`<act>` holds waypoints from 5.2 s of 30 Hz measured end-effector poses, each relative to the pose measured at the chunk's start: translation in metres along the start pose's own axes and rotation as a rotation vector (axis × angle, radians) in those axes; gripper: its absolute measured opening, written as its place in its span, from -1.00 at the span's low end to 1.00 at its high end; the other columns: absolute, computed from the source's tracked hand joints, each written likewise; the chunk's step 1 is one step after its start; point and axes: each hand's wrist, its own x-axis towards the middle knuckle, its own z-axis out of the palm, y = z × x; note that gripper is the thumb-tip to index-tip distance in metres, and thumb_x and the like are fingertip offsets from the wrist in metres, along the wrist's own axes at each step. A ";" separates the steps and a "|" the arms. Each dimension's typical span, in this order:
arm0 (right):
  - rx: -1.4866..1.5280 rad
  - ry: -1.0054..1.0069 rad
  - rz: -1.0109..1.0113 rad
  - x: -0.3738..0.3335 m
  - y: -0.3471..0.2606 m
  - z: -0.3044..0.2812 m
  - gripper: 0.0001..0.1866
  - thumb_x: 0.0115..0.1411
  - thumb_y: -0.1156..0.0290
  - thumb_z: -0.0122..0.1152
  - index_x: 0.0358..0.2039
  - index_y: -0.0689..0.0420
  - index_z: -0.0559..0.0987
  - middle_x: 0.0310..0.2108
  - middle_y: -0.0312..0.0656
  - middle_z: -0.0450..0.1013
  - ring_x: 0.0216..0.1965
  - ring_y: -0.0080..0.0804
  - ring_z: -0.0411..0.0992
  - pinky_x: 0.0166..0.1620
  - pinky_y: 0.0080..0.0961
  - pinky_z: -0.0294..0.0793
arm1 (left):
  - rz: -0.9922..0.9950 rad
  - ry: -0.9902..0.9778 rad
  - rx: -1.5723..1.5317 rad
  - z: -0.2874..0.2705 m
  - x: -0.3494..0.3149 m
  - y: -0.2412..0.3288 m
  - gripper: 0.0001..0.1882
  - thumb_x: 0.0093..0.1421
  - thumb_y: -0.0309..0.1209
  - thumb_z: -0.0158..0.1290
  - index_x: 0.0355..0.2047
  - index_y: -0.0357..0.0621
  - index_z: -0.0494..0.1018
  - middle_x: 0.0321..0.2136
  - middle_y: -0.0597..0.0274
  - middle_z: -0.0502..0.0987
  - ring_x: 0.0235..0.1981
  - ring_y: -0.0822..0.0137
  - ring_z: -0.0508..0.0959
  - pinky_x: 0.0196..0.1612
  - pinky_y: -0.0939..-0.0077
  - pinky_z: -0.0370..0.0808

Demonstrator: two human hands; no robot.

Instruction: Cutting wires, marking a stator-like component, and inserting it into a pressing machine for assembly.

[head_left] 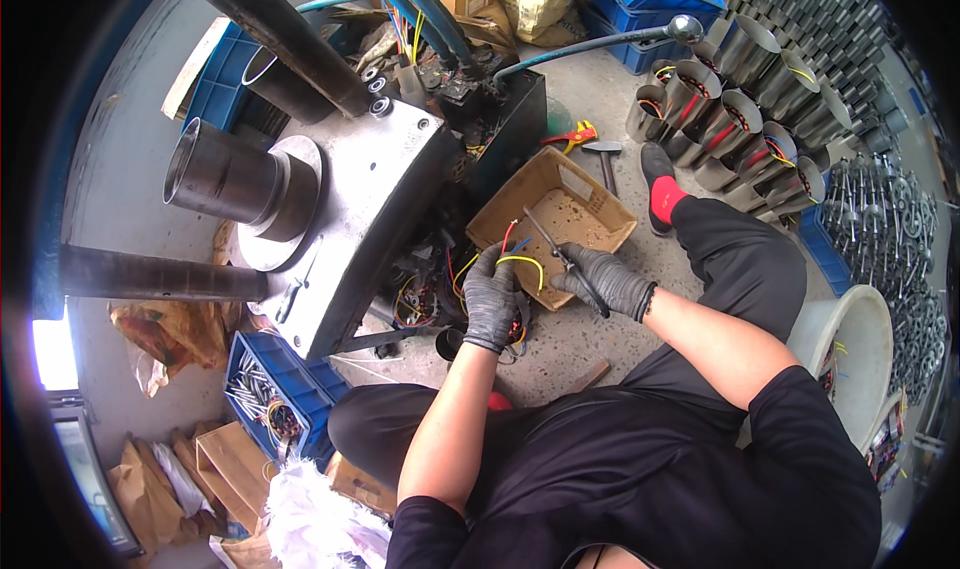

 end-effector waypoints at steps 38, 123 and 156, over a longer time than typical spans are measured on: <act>0.335 -0.163 -0.026 -0.011 0.028 0.067 -0.60 0.27 0.37 0.28 0.07 0.23 0.46 -0.24 -0.07 0.57 -0.22 -0.27 0.58 -0.13 -0.36 0.53 | -0.079 0.126 -0.672 -0.002 0.007 0.008 -0.88 0.36 -0.38 0.07 -0.27 -0.16 0.51 -0.71 0.50 0.25 -0.72 0.60 0.18 -0.64 0.63 0.13; -0.375 -0.376 -0.196 -0.048 -0.215 0.108 -0.01 0.14 0.04 0.40 0.46 0.04 0.08 0.01 -0.10 0.55 -0.12 -0.27 0.57 -0.22 -0.38 0.63 | 0.437 -0.091 -0.921 -0.148 -0.104 0.170 -0.73 0.40 -0.31 0.05 -0.02 -0.22 0.47 -0.61 0.50 0.25 -0.65 0.62 0.22 -0.58 0.68 0.18; -0.619 0.221 -1.239 0.165 -0.256 0.062 -0.49 0.07 0.56 0.18 0.07 -0.08 0.63 0.05 -0.15 0.54 -0.01 0.00 0.47 0.18 -0.13 0.42 | 0.361 0.453 0.002 -0.250 -0.030 0.123 -0.71 0.11 -0.59 0.17 -0.12 -0.31 0.52 -0.32 0.27 0.60 -0.33 0.43 0.57 -0.21 0.52 0.52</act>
